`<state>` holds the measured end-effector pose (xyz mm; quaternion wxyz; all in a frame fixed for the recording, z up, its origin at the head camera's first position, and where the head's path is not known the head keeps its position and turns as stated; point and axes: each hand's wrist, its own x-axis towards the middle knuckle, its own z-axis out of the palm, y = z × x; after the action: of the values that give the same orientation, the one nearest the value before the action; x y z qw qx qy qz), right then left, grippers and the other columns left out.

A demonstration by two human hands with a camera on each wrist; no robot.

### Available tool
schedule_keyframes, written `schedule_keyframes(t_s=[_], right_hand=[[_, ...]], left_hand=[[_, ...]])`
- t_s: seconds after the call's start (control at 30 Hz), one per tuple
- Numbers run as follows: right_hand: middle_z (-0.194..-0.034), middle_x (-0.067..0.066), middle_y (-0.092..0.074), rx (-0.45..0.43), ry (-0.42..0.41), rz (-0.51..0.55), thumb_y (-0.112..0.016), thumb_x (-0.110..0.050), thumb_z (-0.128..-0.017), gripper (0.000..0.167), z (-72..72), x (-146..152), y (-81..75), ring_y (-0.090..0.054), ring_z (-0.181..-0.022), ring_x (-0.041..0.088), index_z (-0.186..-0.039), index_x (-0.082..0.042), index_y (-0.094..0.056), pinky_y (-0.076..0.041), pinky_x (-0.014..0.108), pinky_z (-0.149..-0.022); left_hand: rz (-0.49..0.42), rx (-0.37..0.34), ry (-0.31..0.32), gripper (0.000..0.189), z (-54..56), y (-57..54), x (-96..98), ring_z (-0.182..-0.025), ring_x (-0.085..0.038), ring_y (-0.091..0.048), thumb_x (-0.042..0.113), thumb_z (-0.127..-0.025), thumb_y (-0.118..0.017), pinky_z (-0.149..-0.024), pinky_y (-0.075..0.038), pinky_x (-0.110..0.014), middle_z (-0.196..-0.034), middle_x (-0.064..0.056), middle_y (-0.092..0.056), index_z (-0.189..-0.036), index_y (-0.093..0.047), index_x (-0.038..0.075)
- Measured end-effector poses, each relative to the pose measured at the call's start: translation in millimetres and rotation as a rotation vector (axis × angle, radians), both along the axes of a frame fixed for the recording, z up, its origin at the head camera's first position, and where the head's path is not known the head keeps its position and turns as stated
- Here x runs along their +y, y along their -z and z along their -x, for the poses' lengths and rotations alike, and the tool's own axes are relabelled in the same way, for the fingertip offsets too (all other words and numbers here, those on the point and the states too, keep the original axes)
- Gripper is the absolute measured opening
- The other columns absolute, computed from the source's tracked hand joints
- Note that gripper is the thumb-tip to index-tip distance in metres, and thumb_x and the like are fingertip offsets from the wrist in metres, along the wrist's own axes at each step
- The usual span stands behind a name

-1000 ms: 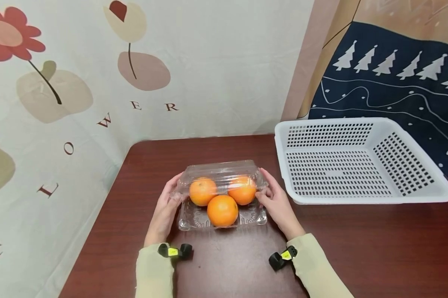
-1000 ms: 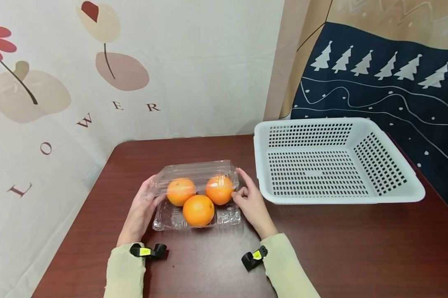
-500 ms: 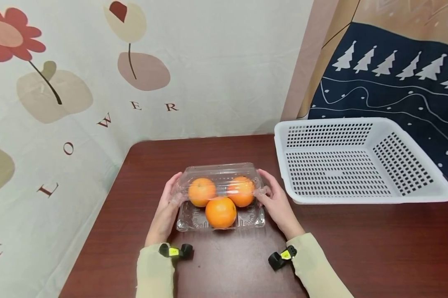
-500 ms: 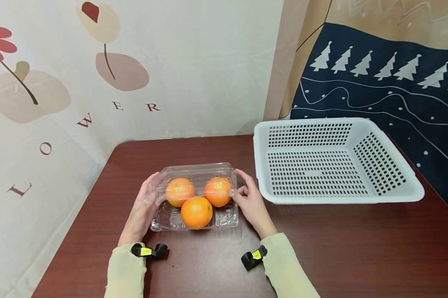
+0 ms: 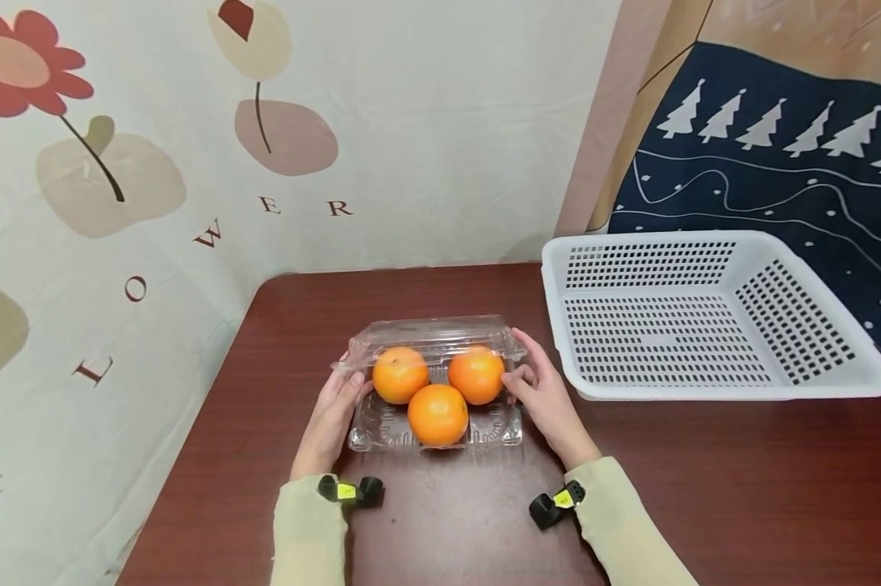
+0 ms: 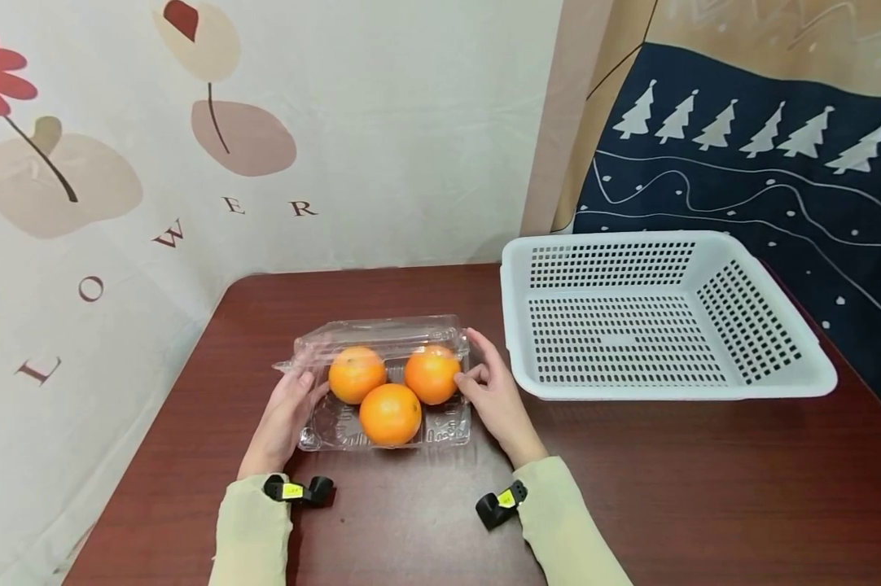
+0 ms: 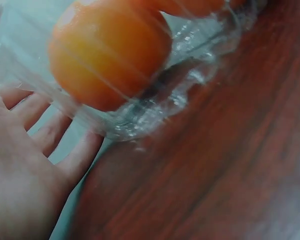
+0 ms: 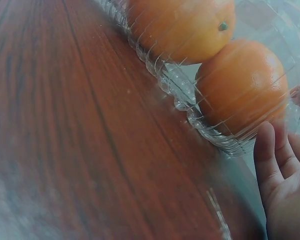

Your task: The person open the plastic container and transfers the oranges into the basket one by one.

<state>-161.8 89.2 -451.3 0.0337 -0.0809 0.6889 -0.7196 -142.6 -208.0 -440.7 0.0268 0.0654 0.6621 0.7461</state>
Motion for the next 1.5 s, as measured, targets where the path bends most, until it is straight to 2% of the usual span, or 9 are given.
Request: schedule_keyframes(t_s=[0.1, 0.17, 0.33, 0.43, 0.57, 0.77, 0.93, 1.23, 1.5], right_hand=[[-0.126, 0.003, -0.041, 0.006, -0.008, 0.007, -0.056, -0.005, -0.086, 0.061, 1.5, 0.2, 4.2, -0.048, -0.067, 0.026, -0.136, -0.031, -0.032, -0.048, 0.031, -0.057], [-0.125, 0.003, -0.042, 0.008, -0.01, 0.003, -0.056, -0.005, -0.086, 0.061, 0.5, 0.1, 2.0, -0.048, -0.066, 0.026, -0.135, -0.033, -0.032, -0.048, 0.031, -0.057], [-0.134, -0.005, -0.037, 0.017, -0.018, 0.006, -0.054, -0.004, -0.086, 0.062, -0.1, 0.1, 2.0, -0.047, -0.066, 0.027, -0.135, -0.034, -0.031, -0.047, 0.031, -0.057], [-0.133, -0.003, -0.037, 0.024, -0.024, 0.005, -0.054, -0.005, -0.087, 0.062, 0.7, 0.7, 4.9, -0.047, -0.064, 0.024, -0.137, -0.032, -0.03, -0.047, 0.03, -0.057], [-0.136, -0.001, -0.036, 0.059, -0.037, 0.0, -0.054, -0.005, -0.087, 0.063, 1.3, 1.9, 5.8, -0.047, -0.063, 0.023, -0.14, -0.027, -0.027, -0.046, 0.028, -0.056], [-0.139, -0.003, -0.034, 0.084, -0.042, 0.032, -0.054, -0.001, -0.086, 0.064, 1.8, 2.0, 6.6, -0.047, -0.062, 0.022, -0.139, -0.028, -0.028, -0.046, 0.028, -0.054], [-0.14, -0.001, -0.033, 0.078, -0.05, 0.035, -0.052, 0.002, -0.086, 0.063, 2.1, 1.6, 4.2, -0.046, -0.062, 0.024, -0.139, -0.022, -0.029, -0.047, 0.028, -0.054], [-0.141, 0.002, -0.032, 0.07, -0.042, 0.03, -0.049, 0.01, -0.083, 0.046, -3.4, -1.9, -12.2, -0.044, -0.062, 0.031, -0.127, -0.003, -0.043, -0.046, 0.03, -0.054], [-0.141, 0.004, -0.032, 0.066, -0.04, 0.027, -0.049, 0.01, -0.082, 0.042, -5.8, -3.3, -16.9, -0.045, -0.061, 0.027, -0.123, 0.002, -0.047, -0.045, 0.027, -0.054]], left_hand=[[0.081, 0.052, 0.025, 0.047, 0.4, -1.3, 0.4, -0.129, -0.021, -0.028, 0.016, -0.095, -0.038, -0.103, -0.022, -0.047, -0.143, -0.001, -0.027, -0.141, -0.027, 0.018], [0.128, 0.078, 0.036, 0.046, -0.9, -6.1, 2.6, -0.129, -0.019, -0.027, 0.014, -0.096, -0.035, -0.103, -0.023, -0.047, -0.143, 0.002, -0.027, -0.14, -0.028, 0.022], [0.169, 0.083, 0.04, 0.047, -6.0, -18.7, 8.4, -0.128, -0.018, -0.028, 0.011, -0.096, -0.032, -0.103, -0.023, -0.047, -0.143, 0.002, -0.026, -0.141, -0.026, 0.022], [0.181, 0.079, 0.041, 0.047, -5.8, -20.9, 8.7, -0.129, -0.019, -0.027, 0.013, -0.096, -0.033, -0.103, -0.023, -0.047, -0.144, 0.003, -0.025, -0.141, -0.024, 0.022], [0.165, 0.085, 0.044, 0.048, -3.7, -22.2, 9.6, -0.13, -0.023, -0.025, 0.015, -0.096, -0.033, -0.103, -0.021, -0.049, -0.145, -0.002, -0.023, -0.142, -0.019, 0.017], [0.136, 0.092, 0.045, 0.048, -2.5, -22.4, 10.4, -0.13, -0.026, -0.023, 0.013, -0.097, -0.031, -0.102, -0.019, -0.053, -0.145, -0.007, -0.021, -0.142, -0.016, 0.01], [0.138, 0.087, 0.043, 0.047, -2.0, -22.1, 9.3, -0.13, -0.025, -0.025, 0.014, -0.097, -0.032, -0.102, -0.02, -0.053, -0.145, -0.006, -0.022, -0.142, -0.018, 0.011], [0.164, 0.07, 0.026, 0.047, -1.2, -20.4, 8.4, -0.129, -0.023, -0.028, 0.017, -0.097, -0.033, -0.102, -0.023, -0.05, -0.145, -0.004, -0.024, -0.142, -0.021, 0.012], [0.158, 0.061, 0.024, 0.046, -1.7, -19.4, 7.4, -0.128, -0.022, -0.03, 0.017, -0.097, -0.032, -0.102, -0.025, -0.048, -0.144, -0.005, -0.025, -0.142, -0.022, 0.015]])
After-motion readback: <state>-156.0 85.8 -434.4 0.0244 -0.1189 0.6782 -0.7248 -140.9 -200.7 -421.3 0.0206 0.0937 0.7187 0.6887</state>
